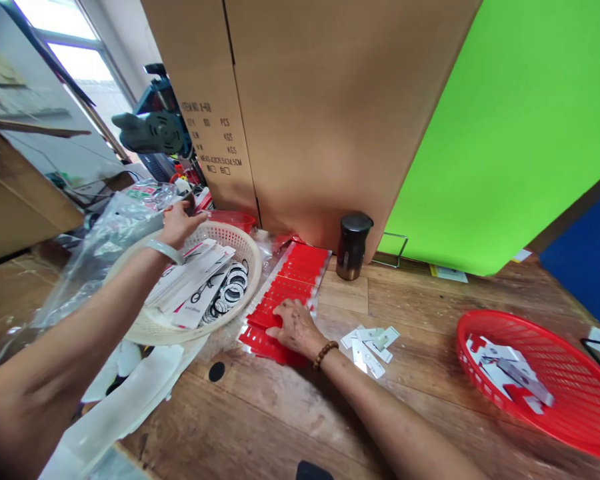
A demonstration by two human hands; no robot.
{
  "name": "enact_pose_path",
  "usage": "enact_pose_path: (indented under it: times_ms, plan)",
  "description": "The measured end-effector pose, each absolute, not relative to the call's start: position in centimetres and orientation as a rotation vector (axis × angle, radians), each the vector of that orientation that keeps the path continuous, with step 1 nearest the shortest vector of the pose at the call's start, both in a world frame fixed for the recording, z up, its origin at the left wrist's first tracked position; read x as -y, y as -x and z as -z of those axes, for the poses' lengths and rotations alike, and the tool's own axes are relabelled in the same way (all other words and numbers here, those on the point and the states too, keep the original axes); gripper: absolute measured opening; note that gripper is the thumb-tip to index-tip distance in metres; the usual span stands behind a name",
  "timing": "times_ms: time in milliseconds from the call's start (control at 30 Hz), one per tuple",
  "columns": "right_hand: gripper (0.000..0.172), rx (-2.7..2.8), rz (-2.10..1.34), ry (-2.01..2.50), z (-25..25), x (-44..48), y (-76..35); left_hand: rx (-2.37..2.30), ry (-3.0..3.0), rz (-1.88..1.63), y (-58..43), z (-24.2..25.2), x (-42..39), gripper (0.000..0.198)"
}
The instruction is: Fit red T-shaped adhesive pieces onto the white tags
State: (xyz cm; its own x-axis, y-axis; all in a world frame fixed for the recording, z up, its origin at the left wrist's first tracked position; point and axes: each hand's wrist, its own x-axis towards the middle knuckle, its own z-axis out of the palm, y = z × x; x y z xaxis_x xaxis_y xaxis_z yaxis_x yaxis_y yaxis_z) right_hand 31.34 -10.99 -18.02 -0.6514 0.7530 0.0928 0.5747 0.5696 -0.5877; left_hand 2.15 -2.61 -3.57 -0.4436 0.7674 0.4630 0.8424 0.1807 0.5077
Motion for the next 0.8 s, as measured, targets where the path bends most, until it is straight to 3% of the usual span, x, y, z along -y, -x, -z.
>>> enact_pose_path:
  times_ms: [67,200,400,600,800]
  plan:
    - [0.016,2.446,-0.772,1.086,17.8,11.0,-31.2,2.352,1.569,1.108,-3.7,3.0,4.8,0.052]
    - [0.026,2.307,-0.797,1.183,17.4,11.3,-30.5,2.009,1.889,1.140,-8.0,3.3,11.3,0.038]
    - [0.011,2.148,-0.909,1.300,18.0,9.5,-30.1,1.889,2.310,1.148,-14.3,9.8,21.6,0.020]
    - [0.031,2.146,-1.105,1.284,18.3,8.0,-30.6,1.971,2.507,0.741,-18.2,16.1,23.4,0.039]
    - [0.035,2.123,-1.058,1.336,17.9,7.7,-30.9,2.008,2.427,0.515,-19.8,18.1,21.5,0.059]
